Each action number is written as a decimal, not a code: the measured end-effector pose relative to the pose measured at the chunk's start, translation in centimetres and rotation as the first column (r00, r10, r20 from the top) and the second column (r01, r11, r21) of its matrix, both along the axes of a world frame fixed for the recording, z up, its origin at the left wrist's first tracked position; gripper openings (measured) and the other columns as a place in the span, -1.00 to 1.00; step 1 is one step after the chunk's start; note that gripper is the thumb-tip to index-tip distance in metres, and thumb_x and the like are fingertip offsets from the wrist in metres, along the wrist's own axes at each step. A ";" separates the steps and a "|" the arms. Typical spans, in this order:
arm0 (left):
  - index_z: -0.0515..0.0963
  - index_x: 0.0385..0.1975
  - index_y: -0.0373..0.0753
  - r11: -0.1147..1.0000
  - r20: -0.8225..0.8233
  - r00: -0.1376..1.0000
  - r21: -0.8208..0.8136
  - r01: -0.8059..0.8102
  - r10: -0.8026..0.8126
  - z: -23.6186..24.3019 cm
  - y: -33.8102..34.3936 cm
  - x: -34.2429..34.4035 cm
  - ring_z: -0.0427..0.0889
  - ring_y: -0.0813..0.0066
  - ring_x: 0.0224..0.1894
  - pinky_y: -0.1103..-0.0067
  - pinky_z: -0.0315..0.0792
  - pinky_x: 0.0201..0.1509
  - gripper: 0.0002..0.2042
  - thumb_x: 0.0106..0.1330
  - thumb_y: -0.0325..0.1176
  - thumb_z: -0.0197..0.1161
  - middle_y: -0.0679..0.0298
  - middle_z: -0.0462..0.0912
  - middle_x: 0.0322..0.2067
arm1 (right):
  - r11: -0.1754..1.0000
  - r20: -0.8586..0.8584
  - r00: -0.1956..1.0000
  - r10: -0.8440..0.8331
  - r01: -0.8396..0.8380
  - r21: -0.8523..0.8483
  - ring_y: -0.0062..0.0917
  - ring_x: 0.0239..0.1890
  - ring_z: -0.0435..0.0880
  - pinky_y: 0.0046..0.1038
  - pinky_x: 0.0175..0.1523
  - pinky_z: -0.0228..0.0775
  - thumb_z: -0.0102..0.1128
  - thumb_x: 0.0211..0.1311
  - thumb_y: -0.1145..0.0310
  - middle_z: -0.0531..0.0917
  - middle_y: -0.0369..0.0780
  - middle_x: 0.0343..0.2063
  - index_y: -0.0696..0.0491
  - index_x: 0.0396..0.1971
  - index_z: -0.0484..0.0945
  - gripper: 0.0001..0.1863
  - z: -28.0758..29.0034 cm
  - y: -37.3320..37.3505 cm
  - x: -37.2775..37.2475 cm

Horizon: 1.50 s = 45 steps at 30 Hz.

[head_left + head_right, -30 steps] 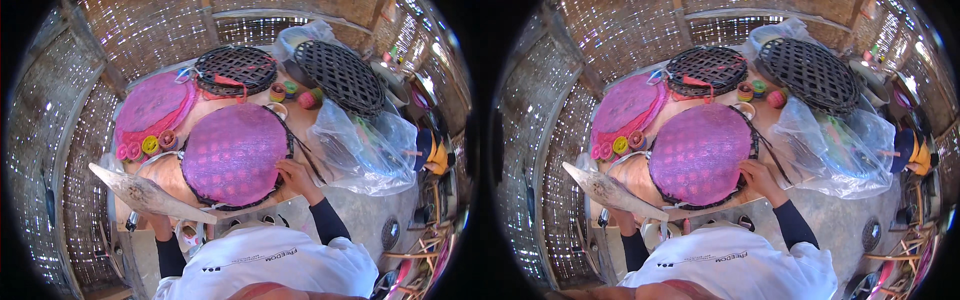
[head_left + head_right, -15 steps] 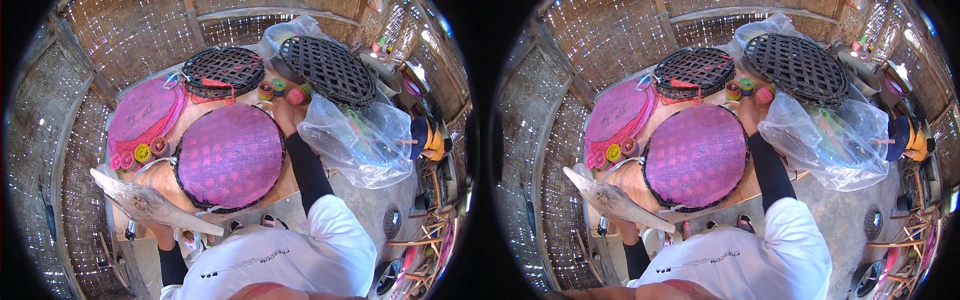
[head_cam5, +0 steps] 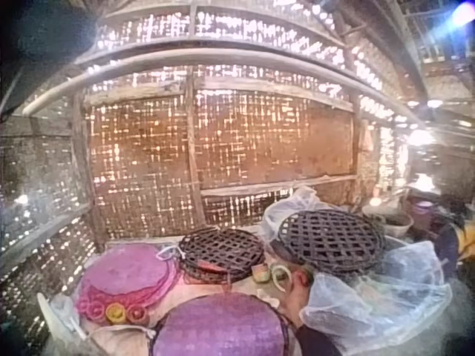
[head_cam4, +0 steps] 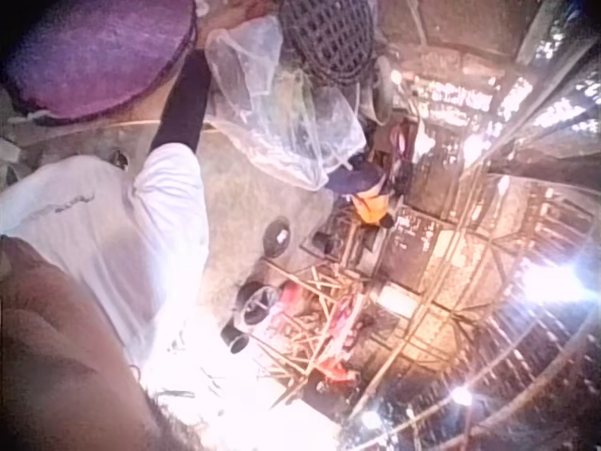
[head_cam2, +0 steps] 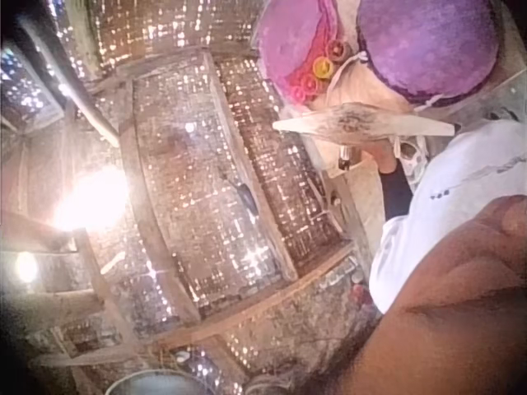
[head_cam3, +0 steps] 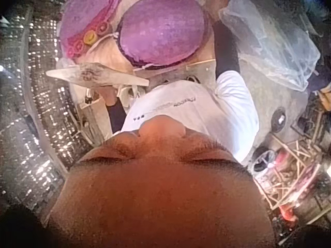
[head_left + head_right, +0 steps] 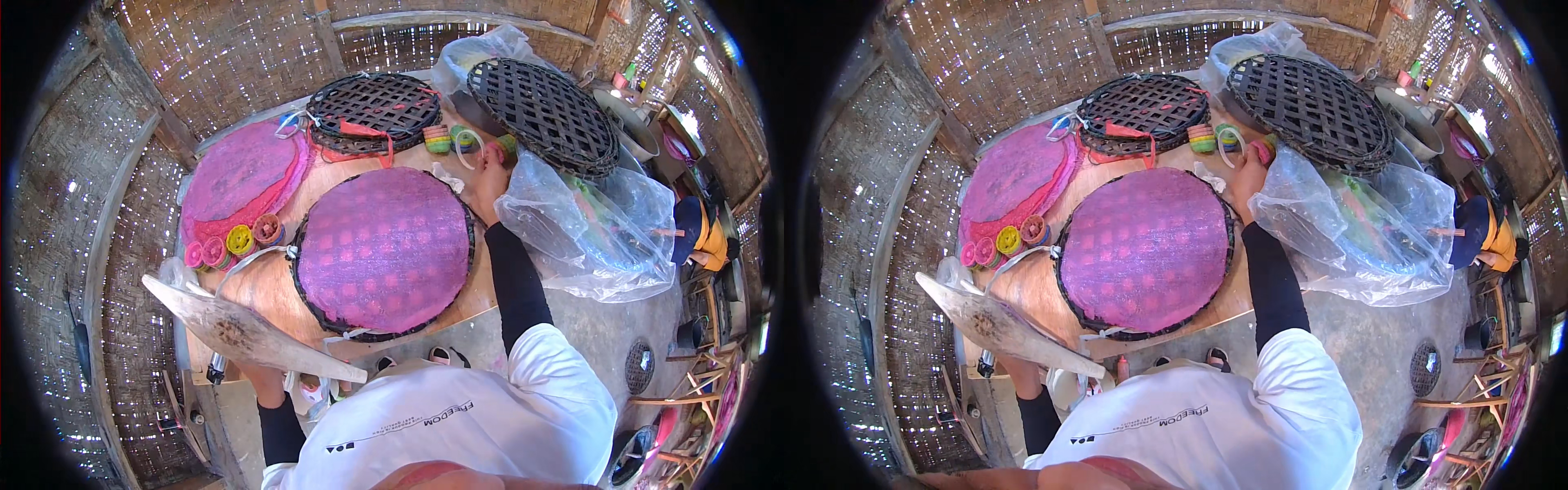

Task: The person scoops green paste from a container with a utensil, fills a wooden mold with the paste, levels the top by hand, and places the mold onto a circular opening on a purple-covered tray.

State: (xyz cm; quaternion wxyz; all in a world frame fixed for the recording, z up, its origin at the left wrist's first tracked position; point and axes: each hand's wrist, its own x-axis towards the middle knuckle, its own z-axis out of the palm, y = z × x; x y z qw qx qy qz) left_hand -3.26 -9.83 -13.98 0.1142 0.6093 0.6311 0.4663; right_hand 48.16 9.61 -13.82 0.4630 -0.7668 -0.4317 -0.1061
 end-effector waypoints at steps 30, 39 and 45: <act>0.41 -0.18 -0.34 0.925 0.371 0.885 0.351 0.147 -0.282 7.7 6.8 8.4 0.53 0.41 -0.17 0.53 0.39 -0.13 -0.60 -0.08 -0.47 0.32 0.17 0.54 -0.23 | 0.179 -0.775 0.157 0.612 -0.982 -0.057 -0.51 -0.16 0.51 -0.45 -0.09 0.35 0.08 0.20 0.21 0.55 -0.17 -0.19 0.14 -0.07 0.45 -0.62 11.4 -12.8 -15.1; 0.43 -0.16 -0.24 0.813 -0.383 0.804 0.190 0.550 -0.455 11.9 8.3 14.5 0.38 0.18 0.01 0.29 0.16 0.06 -0.46 -0.15 -0.11 0.37 0.13 0.45 -0.14 | 0.110 -0.867 0.016 0.498 -0.993 0.045 -0.68 -0.34 0.47 -0.64 -0.29 0.34 0.22 0.06 0.03 0.53 -0.26 -0.31 0.14 -0.01 0.37 -0.41 15.1 -18.3 -13.8; 0.44 -0.15 -0.12 0.892 -0.590 0.669 -0.290 0.347 -0.452 4.2 9.1 14.9 0.29 0.15 0.03 0.27 0.17 -0.02 -0.54 -0.02 -0.04 0.27 0.14 0.39 -0.13 | 0.389 -0.963 -0.090 0.255 -0.902 0.187 -0.72 -0.67 0.30 -0.70 -0.63 0.14 -0.09 0.17 -0.20 0.41 -0.30 -0.57 0.10 -0.22 0.31 -0.42 14.4 -20.1 -9.1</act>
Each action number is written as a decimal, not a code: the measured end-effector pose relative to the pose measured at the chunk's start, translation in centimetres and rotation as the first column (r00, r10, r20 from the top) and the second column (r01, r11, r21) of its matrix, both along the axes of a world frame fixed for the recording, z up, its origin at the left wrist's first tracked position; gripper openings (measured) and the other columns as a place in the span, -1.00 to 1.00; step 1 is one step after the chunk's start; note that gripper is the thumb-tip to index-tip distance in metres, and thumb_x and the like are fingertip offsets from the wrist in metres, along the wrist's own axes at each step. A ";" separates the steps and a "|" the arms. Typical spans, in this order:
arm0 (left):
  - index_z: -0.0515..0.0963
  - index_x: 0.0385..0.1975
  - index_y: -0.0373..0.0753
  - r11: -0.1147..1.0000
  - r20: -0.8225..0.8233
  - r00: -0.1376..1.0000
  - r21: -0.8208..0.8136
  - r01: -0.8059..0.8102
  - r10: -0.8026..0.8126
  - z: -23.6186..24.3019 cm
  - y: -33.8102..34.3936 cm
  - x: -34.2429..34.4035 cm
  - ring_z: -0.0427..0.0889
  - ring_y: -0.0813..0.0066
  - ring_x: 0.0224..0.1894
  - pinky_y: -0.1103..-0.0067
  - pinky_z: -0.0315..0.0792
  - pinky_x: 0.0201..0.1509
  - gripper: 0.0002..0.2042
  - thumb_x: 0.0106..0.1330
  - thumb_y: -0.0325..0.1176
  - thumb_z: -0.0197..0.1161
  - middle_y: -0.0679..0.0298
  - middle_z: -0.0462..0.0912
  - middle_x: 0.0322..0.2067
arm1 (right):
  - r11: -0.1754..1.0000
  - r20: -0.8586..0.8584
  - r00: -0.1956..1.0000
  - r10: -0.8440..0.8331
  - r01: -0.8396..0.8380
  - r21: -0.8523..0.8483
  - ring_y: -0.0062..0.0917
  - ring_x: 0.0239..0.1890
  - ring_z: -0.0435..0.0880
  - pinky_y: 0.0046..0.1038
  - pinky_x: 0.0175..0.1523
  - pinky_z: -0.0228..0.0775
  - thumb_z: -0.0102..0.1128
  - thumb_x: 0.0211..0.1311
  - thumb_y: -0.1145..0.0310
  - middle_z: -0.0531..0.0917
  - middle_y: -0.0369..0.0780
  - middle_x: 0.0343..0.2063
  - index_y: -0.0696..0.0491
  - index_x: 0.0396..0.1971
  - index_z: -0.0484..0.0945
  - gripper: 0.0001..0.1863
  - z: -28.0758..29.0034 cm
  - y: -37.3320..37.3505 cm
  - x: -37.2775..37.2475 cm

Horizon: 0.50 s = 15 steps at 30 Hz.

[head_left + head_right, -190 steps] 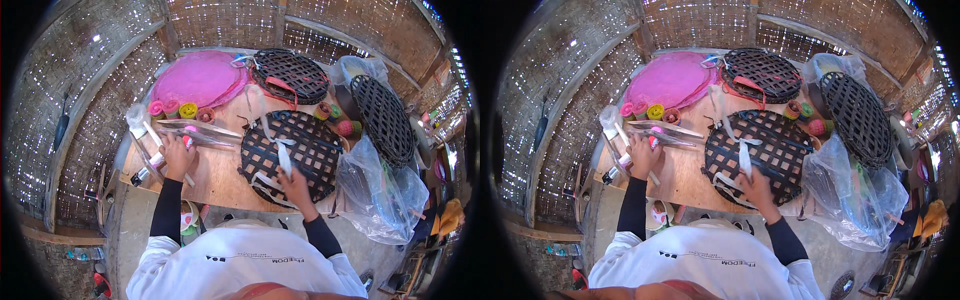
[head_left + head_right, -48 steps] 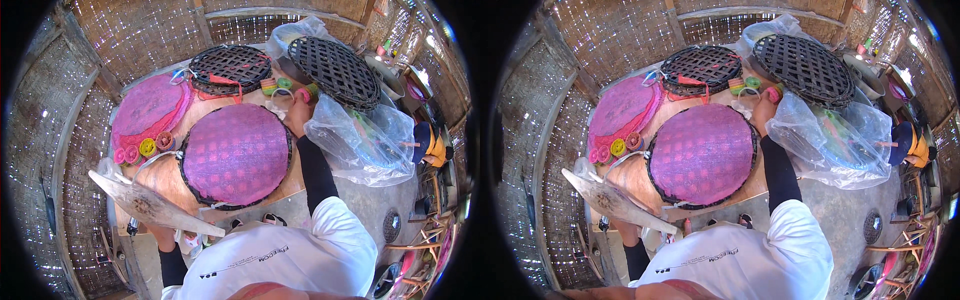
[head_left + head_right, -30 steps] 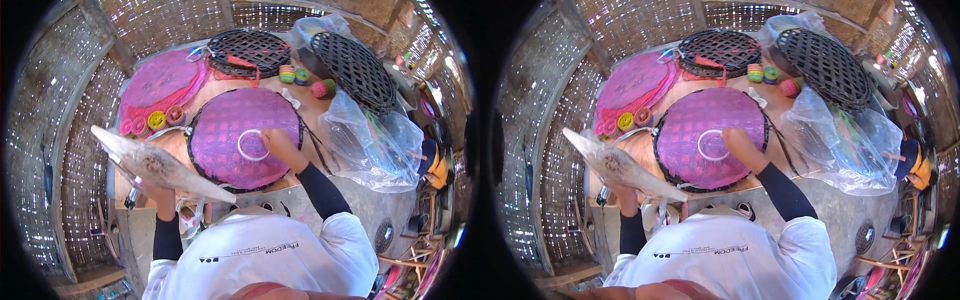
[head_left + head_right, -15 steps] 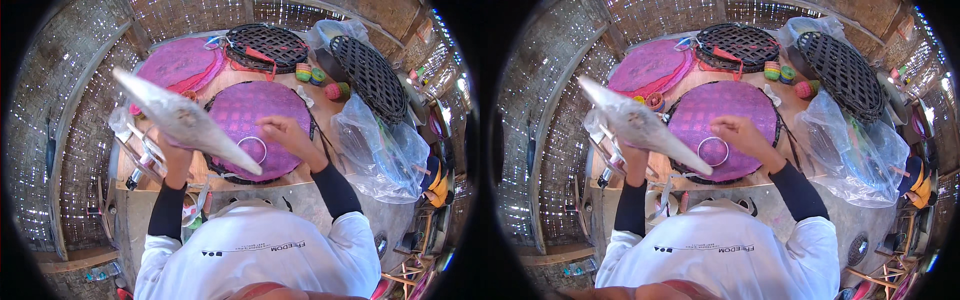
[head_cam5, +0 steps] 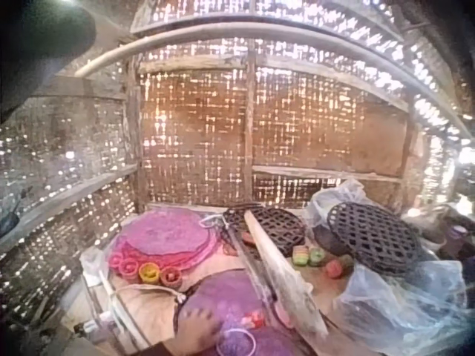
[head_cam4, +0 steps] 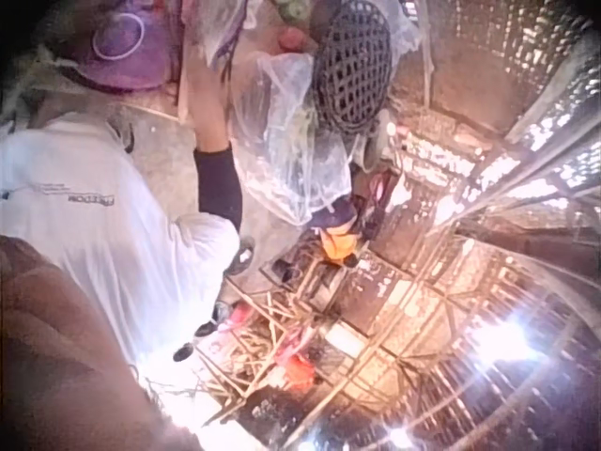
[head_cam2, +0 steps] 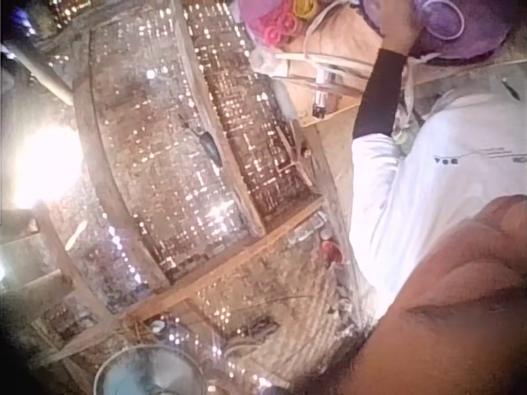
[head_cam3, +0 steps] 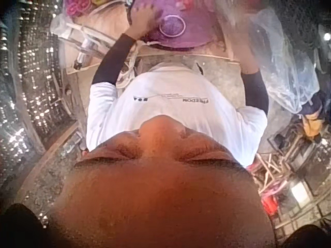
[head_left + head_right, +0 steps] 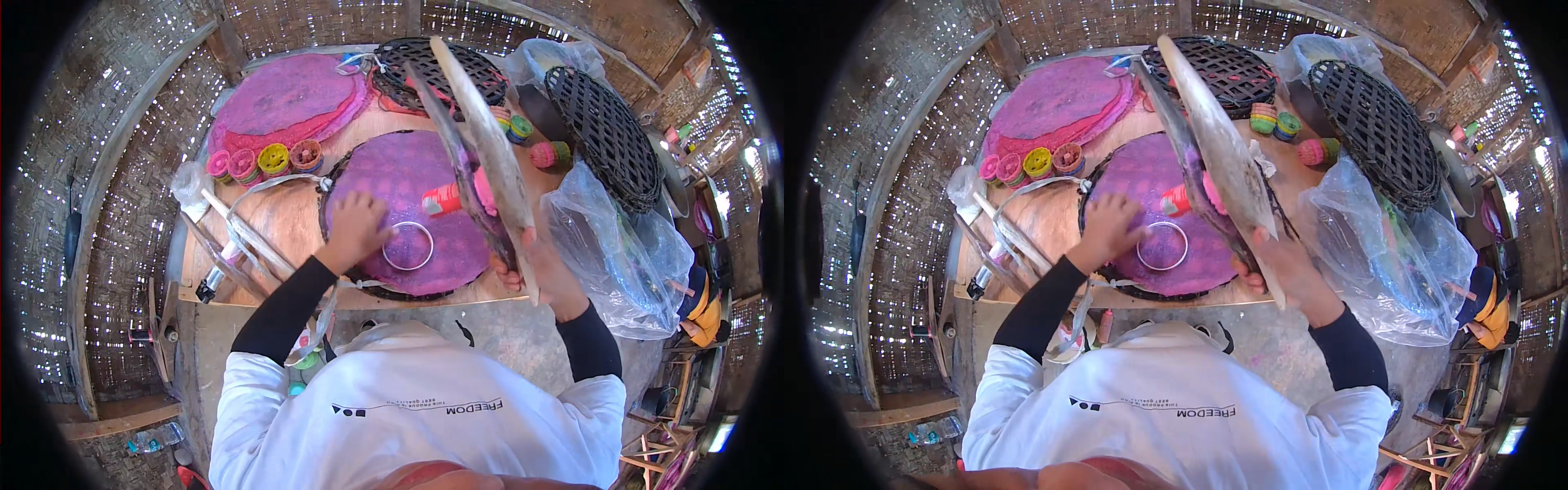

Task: The person scoops green paste from a container with a utensil, fills a wooden mold with the paste, levels the top by hand, and places the mold onto a circular opening on a purple-covered tray.

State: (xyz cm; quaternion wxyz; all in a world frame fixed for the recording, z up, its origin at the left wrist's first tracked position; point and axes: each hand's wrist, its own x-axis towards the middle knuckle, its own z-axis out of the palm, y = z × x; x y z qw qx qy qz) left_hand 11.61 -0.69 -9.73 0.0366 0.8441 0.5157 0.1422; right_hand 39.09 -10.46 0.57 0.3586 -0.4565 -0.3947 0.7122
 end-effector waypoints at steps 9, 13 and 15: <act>0.48 -0.26 -0.04 0.991 -0.136 0.988 -0.121 0.056 -0.073 -1.1 -0.3 -0.8 0.39 0.27 -0.12 0.29 0.18 -0.09 -0.73 0.06 -0.13 0.21 0.29 0.47 -0.24 | 0.992 -0.062 0.990 0.127 -0.128 -0.010 -0.75 -0.68 0.30 -0.72 -0.63 0.11 -0.23 0.13 -0.33 0.39 -0.33 -0.60 0.06 -0.24 0.31 -0.34 -2.0 -0.3 0.0; 0.43 -0.12 -0.13 1.000 0.269 0.963 0.021 -0.001 -0.005 1.9 -0.1 -2.2 0.36 0.24 -0.03 0.31 0.15 0.03 -0.60 0.04 -0.16 0.25 0.21 0.46 -0.16 | 0.985 -0.051 0.986 0.159 -0.162 -0.052 -0.75 -0.67 0.32 -0.71 -0.63 0.12 -0.16 0.15 -0.28 0.43 -0.33 -0.59 0.05 -0.21 0.31 -0.38 -3.4 0.4 -0.5; 0.40 -0.07 -0.18 0.999 0.421 0.906 0.011 -0.044 0.035 4.4 0.0 -3.1 0.34 0.23 0.02 0.31 0.13 0.08 -0.56 0.04 -0.17 0.26 0.17 0.46 -0.12 | 0.997 0.024 0.998 0.058 -0.056 -0.045 -0.75 -0.67 0.32 -0.70 -0.62 0.12 -0.10 0.15 -0.23 0.44 -0.33 -0.59 0.04 -0.23 0.34 -0.43 -2.2 0.9 -1.3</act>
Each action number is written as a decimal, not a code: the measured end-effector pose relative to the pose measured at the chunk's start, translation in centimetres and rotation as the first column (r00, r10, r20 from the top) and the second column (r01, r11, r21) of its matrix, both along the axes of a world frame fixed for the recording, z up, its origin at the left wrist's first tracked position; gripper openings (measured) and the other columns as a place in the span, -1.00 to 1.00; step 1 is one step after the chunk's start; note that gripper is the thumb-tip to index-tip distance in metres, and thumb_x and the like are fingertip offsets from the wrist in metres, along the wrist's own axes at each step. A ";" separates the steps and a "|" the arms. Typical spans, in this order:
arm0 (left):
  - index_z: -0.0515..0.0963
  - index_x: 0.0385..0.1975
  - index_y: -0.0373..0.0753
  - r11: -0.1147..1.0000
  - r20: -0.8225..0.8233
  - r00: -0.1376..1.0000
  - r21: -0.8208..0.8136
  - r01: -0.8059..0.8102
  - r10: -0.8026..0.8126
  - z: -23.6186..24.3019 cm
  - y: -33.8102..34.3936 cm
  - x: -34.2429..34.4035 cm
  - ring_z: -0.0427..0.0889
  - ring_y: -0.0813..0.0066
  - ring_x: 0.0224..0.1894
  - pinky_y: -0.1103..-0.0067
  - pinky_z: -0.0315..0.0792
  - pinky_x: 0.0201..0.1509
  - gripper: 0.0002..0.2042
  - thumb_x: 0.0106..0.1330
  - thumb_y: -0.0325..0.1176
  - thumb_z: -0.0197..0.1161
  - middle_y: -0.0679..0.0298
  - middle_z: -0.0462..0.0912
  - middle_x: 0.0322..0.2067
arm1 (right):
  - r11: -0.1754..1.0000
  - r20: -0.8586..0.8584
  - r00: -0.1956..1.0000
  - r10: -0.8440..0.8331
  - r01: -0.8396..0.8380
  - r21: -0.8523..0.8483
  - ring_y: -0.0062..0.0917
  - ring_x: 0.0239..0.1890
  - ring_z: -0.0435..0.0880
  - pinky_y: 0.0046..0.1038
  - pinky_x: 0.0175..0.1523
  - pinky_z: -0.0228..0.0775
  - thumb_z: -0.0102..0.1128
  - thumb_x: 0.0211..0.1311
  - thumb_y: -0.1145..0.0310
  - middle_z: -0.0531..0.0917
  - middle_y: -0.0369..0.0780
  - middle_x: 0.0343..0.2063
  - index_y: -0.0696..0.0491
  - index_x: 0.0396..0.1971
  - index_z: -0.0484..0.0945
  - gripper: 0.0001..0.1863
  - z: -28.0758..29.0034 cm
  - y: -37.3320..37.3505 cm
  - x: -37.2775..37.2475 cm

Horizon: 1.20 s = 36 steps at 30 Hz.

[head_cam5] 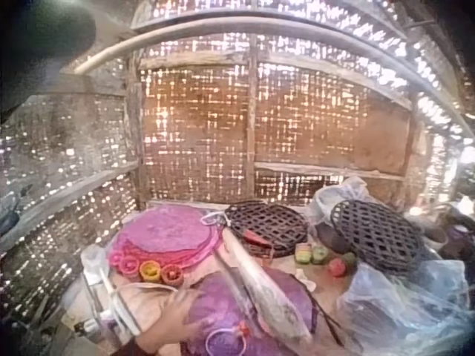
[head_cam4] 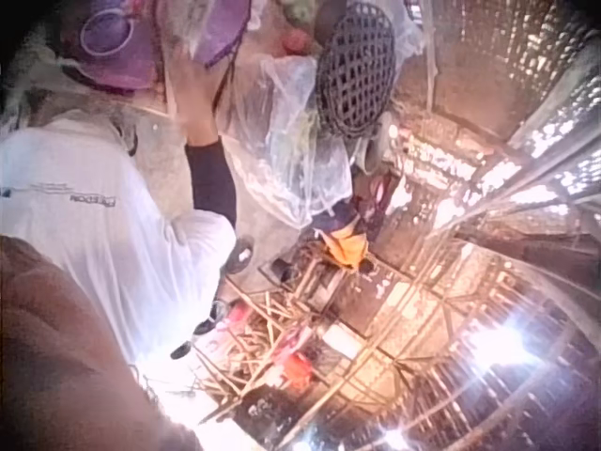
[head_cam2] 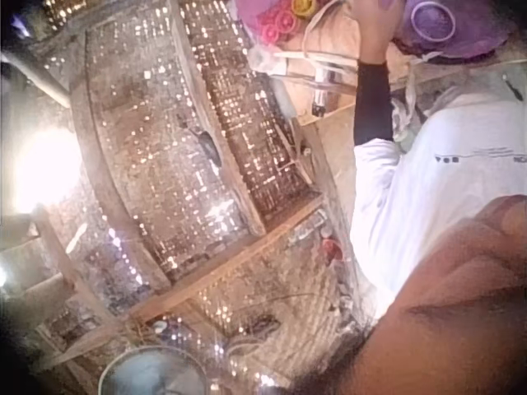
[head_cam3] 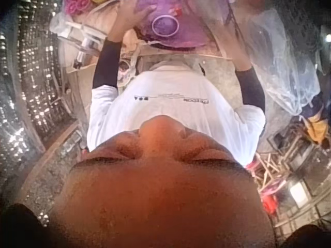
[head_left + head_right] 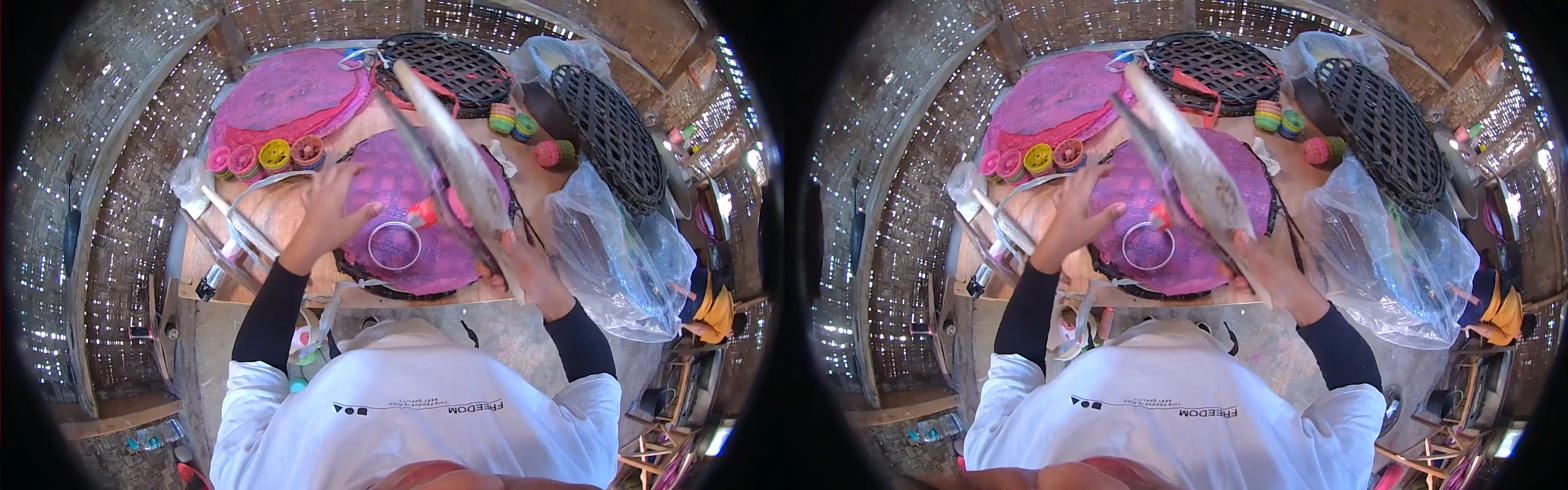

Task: The person scoops green paste from a container with a utensil, fills a wooden mold with the paste, levels the top by hand, and places the mold onto a circular opening on a purple-covered tray.

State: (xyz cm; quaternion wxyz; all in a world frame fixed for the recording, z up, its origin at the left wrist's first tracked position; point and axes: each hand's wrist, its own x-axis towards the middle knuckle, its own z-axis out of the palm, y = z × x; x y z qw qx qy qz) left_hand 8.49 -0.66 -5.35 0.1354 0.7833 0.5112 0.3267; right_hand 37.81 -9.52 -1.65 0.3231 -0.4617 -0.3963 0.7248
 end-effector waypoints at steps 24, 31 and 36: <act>0.38 -0.08 -0.15 0.729 -0.537 0.636 -0.057 -0.682 0.554 -3.4 -9.5 -20.3 0.37 0.19 -0.02 0.26 0.13 0.06 -0.44 -0.15 -0.13 0.33 0.19 0.48 -0.21 | 0.657 0.754 0.220 -0.620 -0.381 0.651 -0.06 -0.23 0.56 -0.19 -0.16 0.38 0.20 -0.11 -0.20 0.58 0.05 -0.31 0.10 -0.11 0.39 -0.29 -5.3 23.2 -2.9; 0.53 -0.37 -0.24 0.742 -0.306 0.791 -0.285 -0.607 0.530 -2.9 -8.7 -22.1 0.58 0.06 -0.34 0.32 0.40 -0.24 -0.62 -0.15 -0.13 0.33 0.04 0.60 -0.45 | 0.597 0.737 0.274 -0.618 -0.447 0.666 -0.14 -0.23 0.57 -0.21 -0.17 0.37 0.25 -0.14 -0.14 0.59 -0.04 -0.32 0.09 -0.09 0.34 -0.29 -7.8 27.2 -4.1; 0.49 -0.50 -0.21 0.676 -0.501 0.562 0.066 -0.734 0.659 0.1 -10.1 -19.8 0.57 0.12 -0.48 0.30 0.36 -0.33 -0.74 -0.16 -0.23 0.30 0.11 0.57 -0.56 | 0.145 0.400 0.360 -0.843 -0.565 0.812 -0.21 -0.15 0.49 -0.25 -0.06 0.30 0.29 -0.11 0.08 0.55 -0.07 -0.27 0.08 -0.08 0.37 -0.40 -7.1 25.5 -8.1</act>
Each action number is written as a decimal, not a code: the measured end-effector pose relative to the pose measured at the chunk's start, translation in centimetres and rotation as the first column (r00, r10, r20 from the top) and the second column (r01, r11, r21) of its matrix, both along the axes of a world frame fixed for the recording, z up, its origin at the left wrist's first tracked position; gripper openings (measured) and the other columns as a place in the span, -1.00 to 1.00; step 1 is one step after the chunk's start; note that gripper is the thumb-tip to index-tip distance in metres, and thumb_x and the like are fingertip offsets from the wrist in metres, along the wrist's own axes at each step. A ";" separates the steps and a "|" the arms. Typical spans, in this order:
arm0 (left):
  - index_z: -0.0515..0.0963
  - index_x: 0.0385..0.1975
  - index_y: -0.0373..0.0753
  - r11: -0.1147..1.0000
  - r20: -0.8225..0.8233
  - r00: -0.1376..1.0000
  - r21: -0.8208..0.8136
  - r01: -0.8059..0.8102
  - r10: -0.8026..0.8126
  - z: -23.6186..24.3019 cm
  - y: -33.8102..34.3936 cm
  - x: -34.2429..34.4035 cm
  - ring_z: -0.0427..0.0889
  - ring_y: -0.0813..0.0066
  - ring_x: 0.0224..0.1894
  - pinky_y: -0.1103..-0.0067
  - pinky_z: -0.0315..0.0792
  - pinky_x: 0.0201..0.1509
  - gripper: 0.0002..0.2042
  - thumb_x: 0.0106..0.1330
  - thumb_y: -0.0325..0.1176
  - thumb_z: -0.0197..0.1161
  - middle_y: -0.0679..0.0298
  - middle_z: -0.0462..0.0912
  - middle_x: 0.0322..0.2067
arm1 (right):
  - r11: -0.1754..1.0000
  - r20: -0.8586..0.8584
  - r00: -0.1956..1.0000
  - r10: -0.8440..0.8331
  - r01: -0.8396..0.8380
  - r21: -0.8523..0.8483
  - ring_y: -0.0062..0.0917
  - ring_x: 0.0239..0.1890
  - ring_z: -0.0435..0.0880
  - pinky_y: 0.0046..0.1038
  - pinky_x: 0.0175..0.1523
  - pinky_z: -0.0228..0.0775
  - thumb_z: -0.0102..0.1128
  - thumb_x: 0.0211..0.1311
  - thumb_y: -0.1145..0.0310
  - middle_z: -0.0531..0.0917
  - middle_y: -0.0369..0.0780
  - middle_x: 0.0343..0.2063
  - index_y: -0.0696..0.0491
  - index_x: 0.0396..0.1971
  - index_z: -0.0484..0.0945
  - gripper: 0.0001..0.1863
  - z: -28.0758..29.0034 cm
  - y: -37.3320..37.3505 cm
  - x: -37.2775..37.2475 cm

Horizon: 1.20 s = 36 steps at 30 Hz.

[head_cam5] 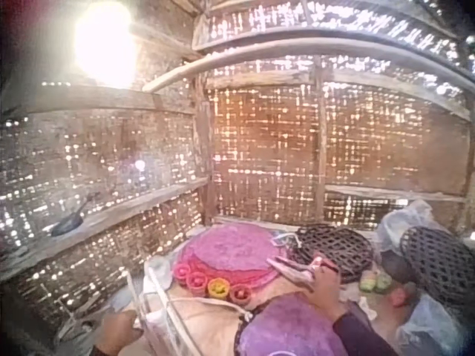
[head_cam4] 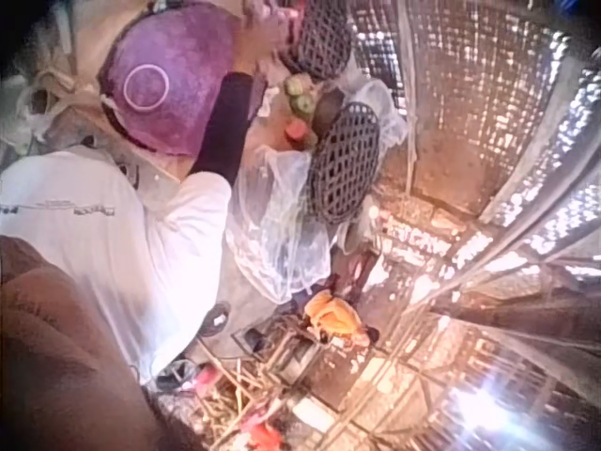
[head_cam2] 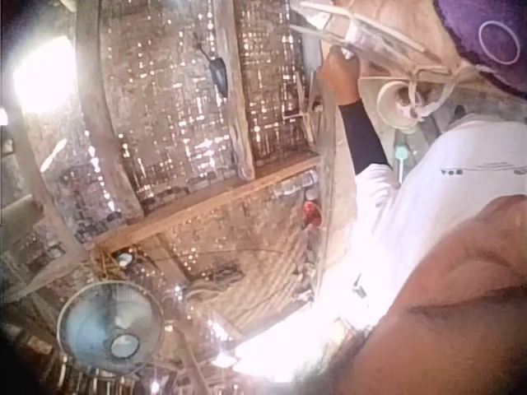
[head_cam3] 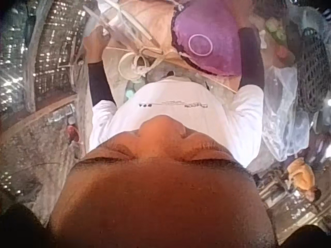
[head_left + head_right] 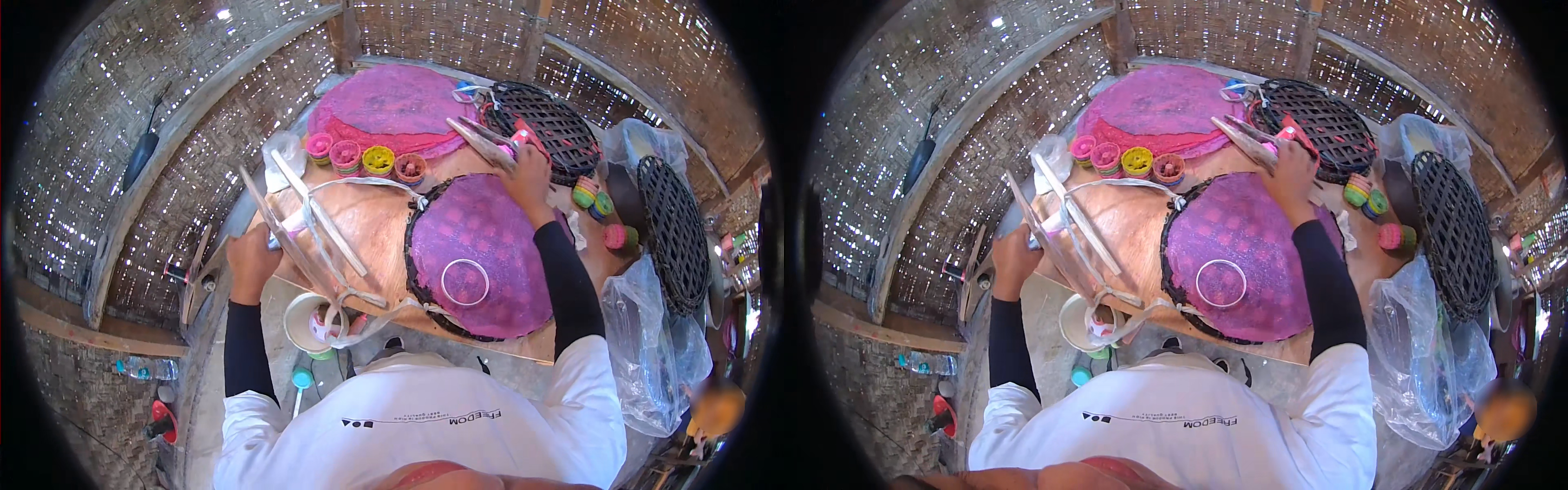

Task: The person scoops green paste from a container with a utensil, fills a wooden mold with the paste, levels the top by hand, and places the mold onto a circular opening on a purple-covered tray.

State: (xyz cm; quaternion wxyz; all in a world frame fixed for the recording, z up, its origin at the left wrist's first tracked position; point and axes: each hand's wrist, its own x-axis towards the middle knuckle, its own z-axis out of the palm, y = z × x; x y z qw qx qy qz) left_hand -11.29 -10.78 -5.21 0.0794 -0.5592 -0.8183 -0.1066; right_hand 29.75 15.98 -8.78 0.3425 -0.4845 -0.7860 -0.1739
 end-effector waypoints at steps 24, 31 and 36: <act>0.39 -0.08 -0.26 0.289 0.329 0.870 0.929 -0.230 -0.368 4.8 -1.5 -1.8 0.57 0.40 -0.29 0.48 0.49 -0.17 -0.66 0.13 -0.44 0.21 0.19 0.54 -0.23 | 0.412 -0.291 0.594 0.750 -0.764 -0.497 -0.13 0.13 0.31 -0.29 0.07 0.30 0.12 0.01 0.45 0.19 0.03 0.17 0.09 0.21 0.09 -0.30 2.2 -9.0 -16.2; 0.24 0.05 -0.30 0.358 0.473 0.510 0.880 -0.311 -0.719 0.1 -1.5 -0.4 0.48 0.32 -0.09 0.42 0.40 0.06 -0.64 0.28 -0.40 0.06 0.14 0.38 -0.03 | 0.243 -0.209 0.577 0.790 -0.606 -0.757 -0.18 0.27 0.10 -0.28 0.29 -0.05 0.32 -0.15 0.28 0.17 -0.05 0.21 0.07 0.22 0.09 -0.13 2.4 -15.1 0.4; 0.26 0.03 -0.33 0.377 0.390 0.658 0.910 -0.170 -0.644 -1.5 1.9 3.7 0.52 0.31 -0.16 0.46 0.43 -0.04 -0.58 0.21 -0.35 0.16 0.13 0.50 -0.21 | 0.425 -0.177 0.737 0.652 -0.549 -0.720 -0.17 0.24 0.12 -0.20 0.28 -0.07 0.37 -0.20 0.17 0.19 0.00 0.18 0.05 0.26 0.00 -0.01 -2.1 -15.8 1.8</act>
